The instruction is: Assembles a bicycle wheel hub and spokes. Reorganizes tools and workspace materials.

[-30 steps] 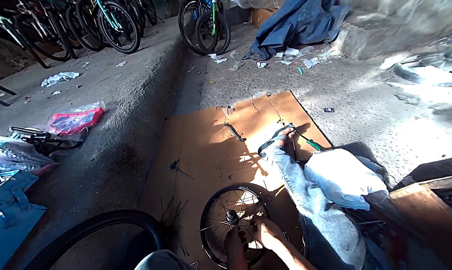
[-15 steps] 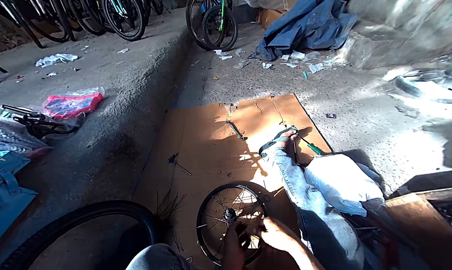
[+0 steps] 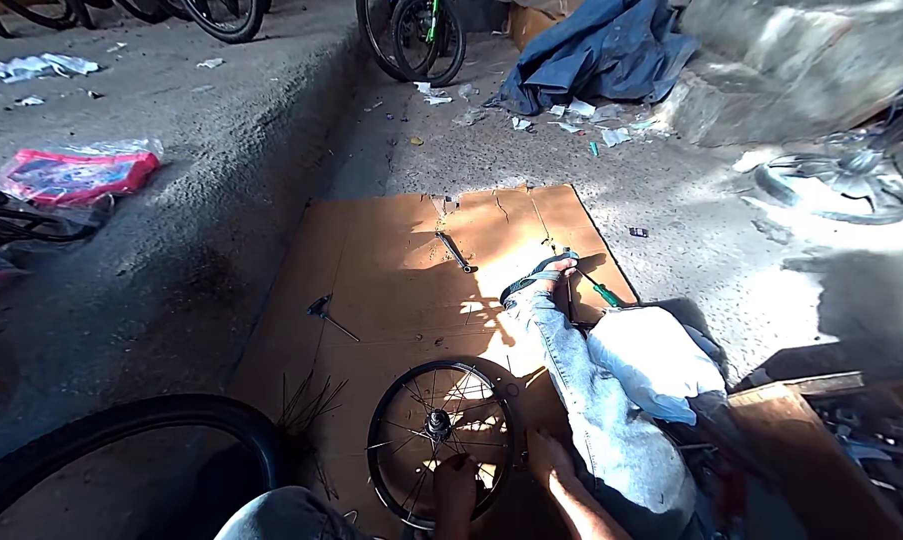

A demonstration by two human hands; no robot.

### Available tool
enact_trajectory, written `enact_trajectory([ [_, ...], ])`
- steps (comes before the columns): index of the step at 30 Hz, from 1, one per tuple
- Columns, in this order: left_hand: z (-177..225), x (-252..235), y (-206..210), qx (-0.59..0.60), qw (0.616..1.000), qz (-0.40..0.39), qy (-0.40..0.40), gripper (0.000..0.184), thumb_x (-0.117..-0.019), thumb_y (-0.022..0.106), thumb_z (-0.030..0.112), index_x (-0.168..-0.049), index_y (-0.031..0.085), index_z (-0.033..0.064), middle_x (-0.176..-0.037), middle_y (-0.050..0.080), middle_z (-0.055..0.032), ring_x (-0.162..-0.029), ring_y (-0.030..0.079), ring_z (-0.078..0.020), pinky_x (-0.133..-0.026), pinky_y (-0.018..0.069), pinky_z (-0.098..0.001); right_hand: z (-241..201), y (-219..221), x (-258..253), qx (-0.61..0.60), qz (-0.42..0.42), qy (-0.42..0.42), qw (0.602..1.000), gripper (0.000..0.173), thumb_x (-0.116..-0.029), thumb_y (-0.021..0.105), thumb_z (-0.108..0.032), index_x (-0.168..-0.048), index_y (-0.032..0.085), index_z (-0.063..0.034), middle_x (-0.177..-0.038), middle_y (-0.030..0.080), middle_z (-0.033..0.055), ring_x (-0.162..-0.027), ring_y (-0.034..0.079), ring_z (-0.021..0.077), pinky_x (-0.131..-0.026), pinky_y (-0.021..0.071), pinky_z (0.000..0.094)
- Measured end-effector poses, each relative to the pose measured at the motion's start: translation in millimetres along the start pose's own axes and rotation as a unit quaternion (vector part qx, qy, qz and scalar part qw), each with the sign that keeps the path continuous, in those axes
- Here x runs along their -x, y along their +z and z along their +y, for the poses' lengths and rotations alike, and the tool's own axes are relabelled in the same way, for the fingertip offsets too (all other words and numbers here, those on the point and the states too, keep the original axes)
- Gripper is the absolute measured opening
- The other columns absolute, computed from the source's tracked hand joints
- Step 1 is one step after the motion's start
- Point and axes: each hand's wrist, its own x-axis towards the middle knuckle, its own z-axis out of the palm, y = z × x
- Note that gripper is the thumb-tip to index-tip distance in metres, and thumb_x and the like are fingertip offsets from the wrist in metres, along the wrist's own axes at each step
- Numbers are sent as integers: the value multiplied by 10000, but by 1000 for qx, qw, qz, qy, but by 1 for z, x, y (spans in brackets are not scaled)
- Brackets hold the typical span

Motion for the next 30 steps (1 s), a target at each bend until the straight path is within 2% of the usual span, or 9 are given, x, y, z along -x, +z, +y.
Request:
enact_trajectory([
  [2, 0, -3, 1, -27, 1000, 3, -2, 264, -1065, 581, 210, -1133, 697, -17, -989, 730, -153, -785, 711, -244, -748, 595, -425, -3, 4, -2, 7, 15, -11, 1000, 504, -967, 586, -63, -1463, 499, -53, -1459, 519, 228, -1232, 610, 418, -947, 548, 571],
  [5, -2, -6, 2, -55, 998, 4, 8, 243, -1055, 596, 204, -1101, 716, -2, -973, 740, -127, -792, 709, -219, -754, 585, -406, -7, 8, -4, 24, 12, -13, 1000, 376, -1001, 510, -47, -1373, 567, -31, -1384, 581, 211, -1206, 632, 393, -935, 554, 559],
  [10, 3, -3, -1, -131, 991, 5, 23, 267, -1038, 624, 265, -1101, 751, 39, -1050, 732, -141, -1005, 680, -265, -939, 510, -486, -14, 9, 1, 61, -3, 2, 998, 324, -1025, 481, -80, -1320, 597, -13, -1353, 607, 211, -1197, 638, 392, -920, 552, 563],
  [13, -2, -7, 0, -105, 994, -14, 6, 310, -1046, 613, 289, -1138, 733, 19, -1113, 718, -174, -1056, 670, -289, -966, 502, -494, -11, 9, 1, 75, -11, 2, 997, 320, -981, 553, -89, -1284, 627, -19, -1348, 615, 203, -1199, 633, 393, -918, 548, 567],
  [16, -13, -13, 5, 5, 999, -43, -8, 317, -1065, 586, 240, -1191, 674, -38, -1156, 683, -217, -1042, 680, -316, -932, 554, -486, -8, 7, 0, 74, -19, 7, 997, 387, -914, 662, -166, -1277, 647, -31, -1363, 607, 201, -1199, 628, 396, -909, 544, 582],
  [21, -6, -7, 4, 72, 996, -52, -3, 316, -1071, 574, 230, -1209, 667, -39, -1157, 700, -209, -1015, 709, -302, -895, 585, -471, -6, -12, 8, -28, 29, 31, 999, 461, -858, 717, -299, -1249, 665, -61, -1245, 680, 191, -1169, 655, 369, -931, 543, 568],
  [25, -2, -8, 4, 70, 994, -79, 16, 309, -1075, 566, 249, -1186, 689, -12, -1094, 708, -183, -939, 715, -272, -848, 595, -438, 4, -33, 16, -138, 87, 11, 987, 421, -936, 689, -297, -1268, 663, -39, -1274, 674, 184, -1236, 625, 326, -1066, 476, 505],
  [28, 8, -6, 5, 111, 989, -93, 6, 302, -1073, 572, 256, -1172, 686, -6, -1038, 701, -169, -865, 716, -258, -794, 613, -416, 16, -32, 13, -271, 124, -50, 953, 227, -871, 732, -202, -1047, 730, -59, -1068, 714, 132, -1033, 676, 269, -941, 532, 494],
  [30, 14, -4, 5, 136, 986, -95, 0, 293, -1066, 586, 261, -1150, 692, 2, -1033, 702, -159, -865, 701, -258, -777, 599, -418, 19, -29, 17, -343, 142, -95, 924, 125, -859, 721, -131, -967, 749, -76, -971, 728, 80, -913, 694, 203, -852, 568, 440],
])
